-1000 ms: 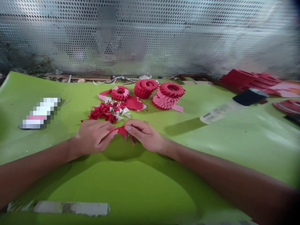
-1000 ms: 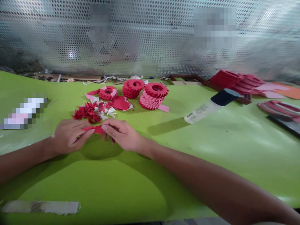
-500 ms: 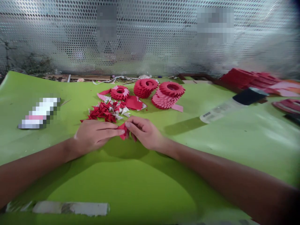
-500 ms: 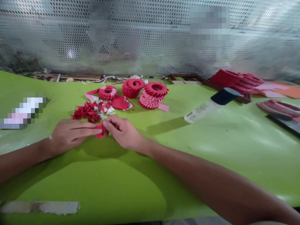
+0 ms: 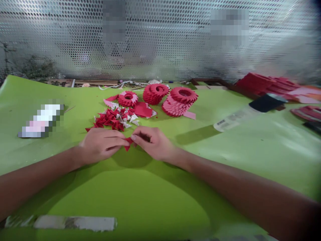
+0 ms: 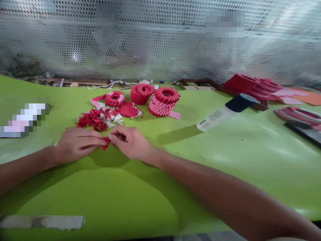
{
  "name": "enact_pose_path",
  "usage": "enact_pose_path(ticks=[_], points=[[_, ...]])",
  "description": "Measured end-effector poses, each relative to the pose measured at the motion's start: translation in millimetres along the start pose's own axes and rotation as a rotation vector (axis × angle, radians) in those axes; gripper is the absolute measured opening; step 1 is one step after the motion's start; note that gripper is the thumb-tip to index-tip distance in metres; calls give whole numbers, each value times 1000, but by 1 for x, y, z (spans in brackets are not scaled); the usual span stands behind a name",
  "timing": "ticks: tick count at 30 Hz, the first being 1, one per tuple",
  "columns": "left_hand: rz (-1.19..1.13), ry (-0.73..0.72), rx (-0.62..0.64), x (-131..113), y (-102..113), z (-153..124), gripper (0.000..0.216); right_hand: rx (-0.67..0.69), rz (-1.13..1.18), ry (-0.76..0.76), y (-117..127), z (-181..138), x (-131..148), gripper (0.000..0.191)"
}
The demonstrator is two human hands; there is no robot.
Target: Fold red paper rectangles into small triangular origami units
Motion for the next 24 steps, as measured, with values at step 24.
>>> enact_pose_path(ticks=[24], points=[[-466, 566, 282, 36, -40, -14, 40, 124, 33, -94, -12, 1, -4, 27]])
Point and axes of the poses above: each hand's wrist, its own z-axis towards the middle knuckle, its own y-axis out of the back of the hand, x = y × z, the point moved 9 cm from there along z, towards the middle knuckle, and after that the axes turned 9 degrees about -y, right-handed, at the moved point
